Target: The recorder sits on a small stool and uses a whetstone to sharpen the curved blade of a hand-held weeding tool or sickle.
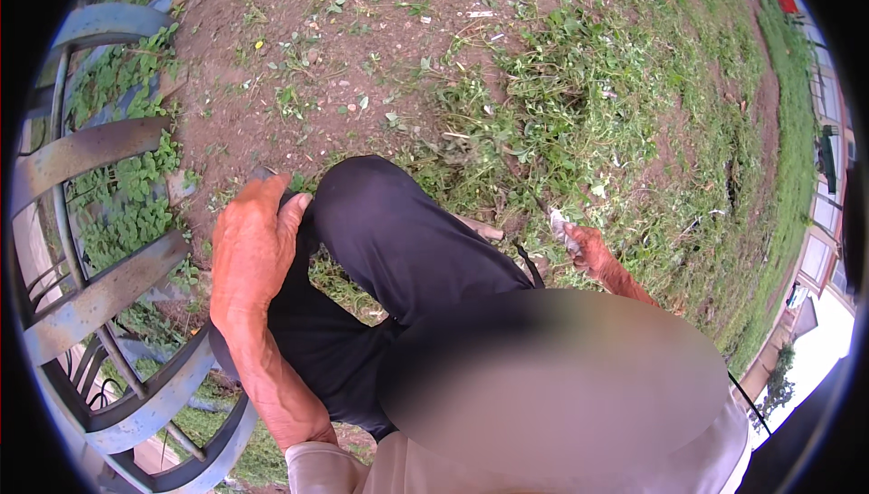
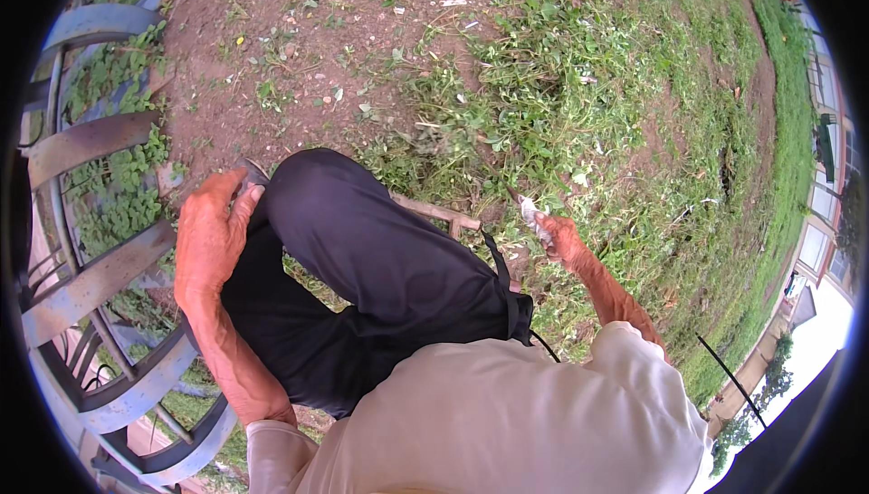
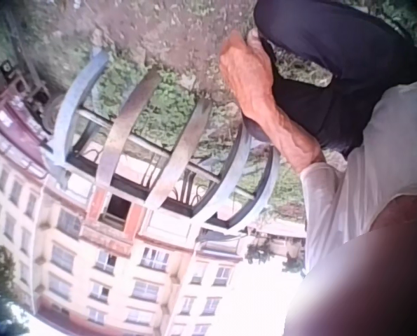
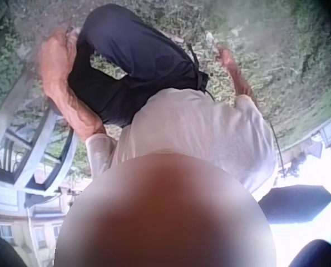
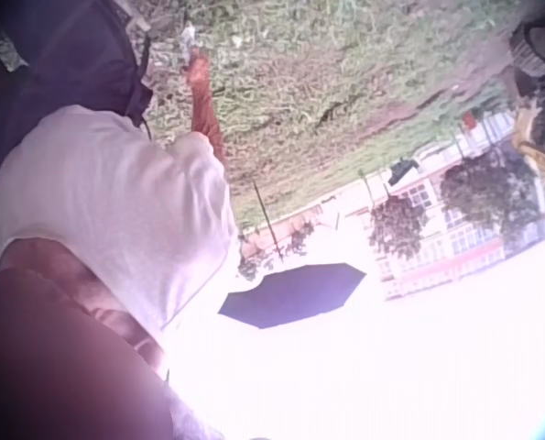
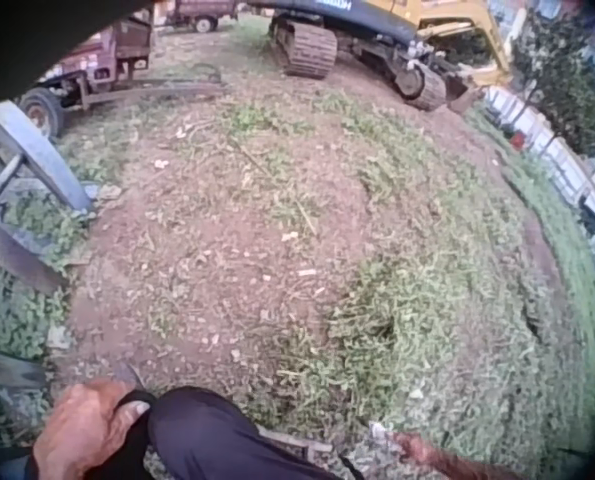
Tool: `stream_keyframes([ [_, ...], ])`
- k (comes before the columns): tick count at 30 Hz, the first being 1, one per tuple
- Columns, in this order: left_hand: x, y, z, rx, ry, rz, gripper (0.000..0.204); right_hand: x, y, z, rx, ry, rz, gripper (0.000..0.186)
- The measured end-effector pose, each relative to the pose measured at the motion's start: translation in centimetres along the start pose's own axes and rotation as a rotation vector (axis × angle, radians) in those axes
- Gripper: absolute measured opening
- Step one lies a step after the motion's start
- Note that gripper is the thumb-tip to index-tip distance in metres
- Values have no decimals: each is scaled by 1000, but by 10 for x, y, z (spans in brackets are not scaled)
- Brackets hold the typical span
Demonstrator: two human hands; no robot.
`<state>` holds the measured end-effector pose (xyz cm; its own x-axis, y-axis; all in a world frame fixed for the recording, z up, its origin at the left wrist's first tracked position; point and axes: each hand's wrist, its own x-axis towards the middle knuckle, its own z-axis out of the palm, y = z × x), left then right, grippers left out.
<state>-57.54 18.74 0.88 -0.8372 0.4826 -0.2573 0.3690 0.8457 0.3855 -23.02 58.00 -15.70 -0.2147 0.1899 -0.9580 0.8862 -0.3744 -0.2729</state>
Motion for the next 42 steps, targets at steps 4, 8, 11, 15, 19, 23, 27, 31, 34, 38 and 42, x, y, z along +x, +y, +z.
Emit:
stream_keyframes([
  [4, 1, 0, -1, 0, 4, 20, 30, -16, 5, -35, 188, 144, -78, 40],
  [8, 2, 3, -1, -1, -4, 8, 30, -15, 4, -28, 483, 233, -182, 37],
  [11, 1, 2, 1, 2, 2, 31, 31, -18, -5, -1, 541, 93, -215, 36],
  [15, 0, 2, 2, 18, 0, 29, 31, -16, -8, 35, 247, -198, 32, 38],
  [19, 2, 7, 1, -8, -47, -30, 30, 13, -5, 83, 34, -292, 116, 38],
  [23, -2, 4, 1, -3, -52, -31, 29, 29, -4, 87, -15, -299, 161, 39],
  [27, -8, 4, -1, -9, -36, -35, 29, 20, 12, 34, -43, -226, 157, 36],
  [31, -15, 2, -2, -25, 2, -18, 29, -17, 24, -40, -55, -133, 205, 45],
  [34, -13, 5, -2, -64, -15, -51, 29, -51, 38, -92, -46, -38, 147, 51],
  [38, -9, 3, 0, -27, -13, -5, 29, -81, 33, -129, -77, 143, 166, 48],
  [42, -5, 6, -2, -6, -18, 12, 29, -96, 42, -131, 76, 292, 112, 44],
])
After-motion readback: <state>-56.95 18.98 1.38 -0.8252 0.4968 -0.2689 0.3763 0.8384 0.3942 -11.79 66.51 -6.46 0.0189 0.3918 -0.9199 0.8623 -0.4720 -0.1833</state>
